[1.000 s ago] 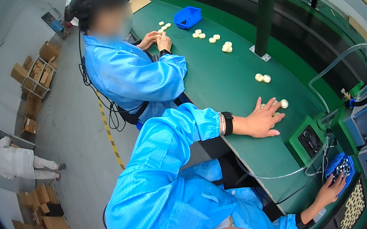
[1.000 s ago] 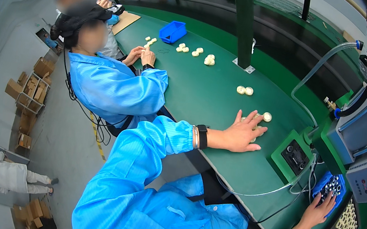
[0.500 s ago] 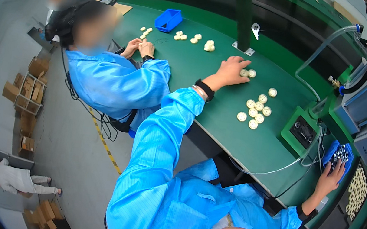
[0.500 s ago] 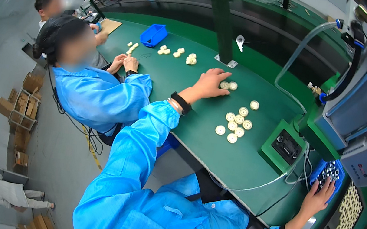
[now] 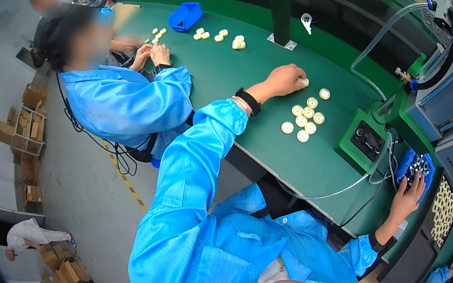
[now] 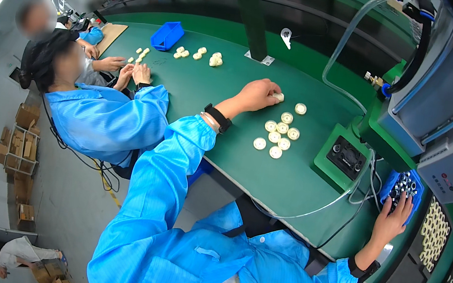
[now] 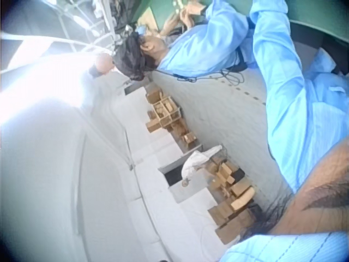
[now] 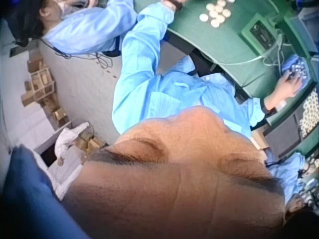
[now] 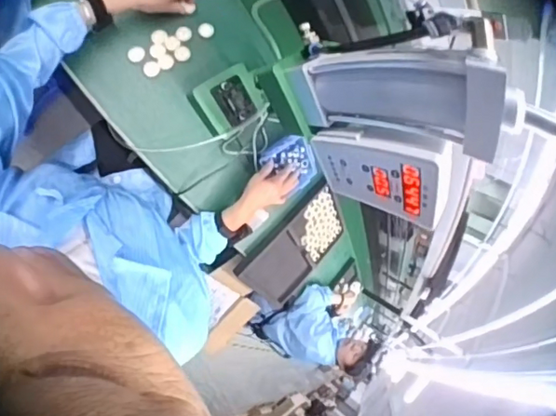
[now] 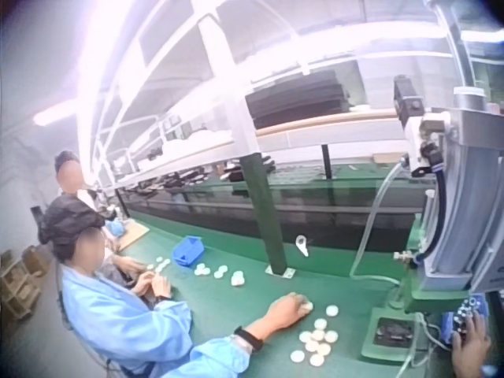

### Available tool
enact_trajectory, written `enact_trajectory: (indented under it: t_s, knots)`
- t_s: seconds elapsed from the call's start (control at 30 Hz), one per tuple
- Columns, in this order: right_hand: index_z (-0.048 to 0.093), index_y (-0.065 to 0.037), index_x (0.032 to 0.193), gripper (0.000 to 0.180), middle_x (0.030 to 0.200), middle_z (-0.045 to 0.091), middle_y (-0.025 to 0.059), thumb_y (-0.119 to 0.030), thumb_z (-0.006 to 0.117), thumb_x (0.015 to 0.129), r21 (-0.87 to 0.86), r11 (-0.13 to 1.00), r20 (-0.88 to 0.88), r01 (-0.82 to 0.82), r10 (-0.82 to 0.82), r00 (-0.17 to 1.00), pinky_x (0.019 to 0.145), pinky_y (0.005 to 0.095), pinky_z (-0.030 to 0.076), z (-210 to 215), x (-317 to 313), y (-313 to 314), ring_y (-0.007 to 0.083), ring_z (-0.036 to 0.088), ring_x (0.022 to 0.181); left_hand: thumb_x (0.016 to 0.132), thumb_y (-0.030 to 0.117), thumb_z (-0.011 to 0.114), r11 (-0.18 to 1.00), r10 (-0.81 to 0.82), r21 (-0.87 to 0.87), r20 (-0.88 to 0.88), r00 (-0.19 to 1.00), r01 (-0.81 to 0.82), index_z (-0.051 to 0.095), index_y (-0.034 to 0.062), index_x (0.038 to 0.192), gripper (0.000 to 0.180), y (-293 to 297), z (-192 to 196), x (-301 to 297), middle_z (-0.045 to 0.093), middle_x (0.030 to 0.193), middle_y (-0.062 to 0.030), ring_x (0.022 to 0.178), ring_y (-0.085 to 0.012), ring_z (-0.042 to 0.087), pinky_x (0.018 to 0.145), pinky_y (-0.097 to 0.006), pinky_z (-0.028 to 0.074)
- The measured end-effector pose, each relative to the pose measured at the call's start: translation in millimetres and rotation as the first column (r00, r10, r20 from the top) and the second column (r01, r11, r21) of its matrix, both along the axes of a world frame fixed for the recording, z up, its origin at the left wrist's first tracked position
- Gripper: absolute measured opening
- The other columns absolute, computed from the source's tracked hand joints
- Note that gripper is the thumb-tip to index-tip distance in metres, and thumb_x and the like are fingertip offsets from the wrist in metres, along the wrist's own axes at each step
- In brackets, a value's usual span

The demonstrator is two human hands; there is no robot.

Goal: Assembling plastic circular components and testing them using a pneumatic press.

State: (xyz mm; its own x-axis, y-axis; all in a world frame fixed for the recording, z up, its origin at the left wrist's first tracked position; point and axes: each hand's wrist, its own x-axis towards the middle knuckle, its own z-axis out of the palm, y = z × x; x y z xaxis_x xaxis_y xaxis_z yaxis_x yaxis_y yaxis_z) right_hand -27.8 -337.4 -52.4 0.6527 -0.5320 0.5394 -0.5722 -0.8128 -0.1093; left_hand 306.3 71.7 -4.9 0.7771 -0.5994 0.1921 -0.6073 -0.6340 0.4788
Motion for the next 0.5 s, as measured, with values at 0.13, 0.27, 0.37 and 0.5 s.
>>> enact_trajectory:
  t_s: [0.13,0.27,0.37,0.5]
  knots:
    - [0.049,-0.021,0.138,0.049,0.147,0.042,0.0076,-0.043,0.053,0.094,0.003,1.000,0.010,-0.007,0.007,1.000,0.096,0.0621,0.033,-0.9,0.4,0.0,0.0287,0.036,0.137,0.083,0.019,0.058,0.992,-0.004,-0.124,-0.235,0.972,-0.026,0.071,0.0046,0.085,0.019,-12.2,1.0,-13.1,0.069,0.082,-0.0116,0.080,-0.0325,0.065,0.072,-0.042,0.051]
    - [0.049,-0.021,0.138,0.048,0.147,0.042,0.0068,-0.042,0.053,0.094,0.015,1.000,0.002,0.004,-0.004,1.000,0.097,0.0627,0.032,3.5,2.3,5.0,0.0281,0.036,0.138,0.083,0.016,0.054,0.996,0.088,0.018,-0.052,0.995,-0.087,0.071,0.0077,0.092,0.021,-21.3,8.2,-23.2,0.069,0.082,-0.0112,0.082,-0.0327,0.065,0.073,-0.043,0.051]
    - [0.050,-0.020,0.137,0.048,0.147,0.042,0.0072,-0.042,0.053,0.094,0.030,0.999,-0.005,0.010,-0.010,1.000,0.097,0.0632,0.032,5.4,1.7,8.3,0.0280,0.036,0.138,0.080,0.014,0.054,0.998,0.061,0.030,0.019,0.998,-0.062,0.068,0.0118,0.105,0.029,-21.2,17.0,-32.4,0.069,0.082,-0.0115,0.082,-0.0324,0.065,0.074,-0.044,0.051]
    - [0.051,-0.018,0.136,0.048,0.147,0.042,0.0071,-0.041,0.054,0.094,0.023,1.000,-0.031,0.015,-0.015,0.999,0.096,0.0609,0.034,8.1,1.8,11.2,0.0283,0.036,0.137,0.077,0.015,0.057,0.954,0.019,0.301,-0.032,0.999,-0.009,0.058,0.0178,0.125,0.048,-19.9,36.2,-43.3,0.067,0.083,-0.0114,0.084,-0.0315,0.065,0.074,-0.044,0.051]
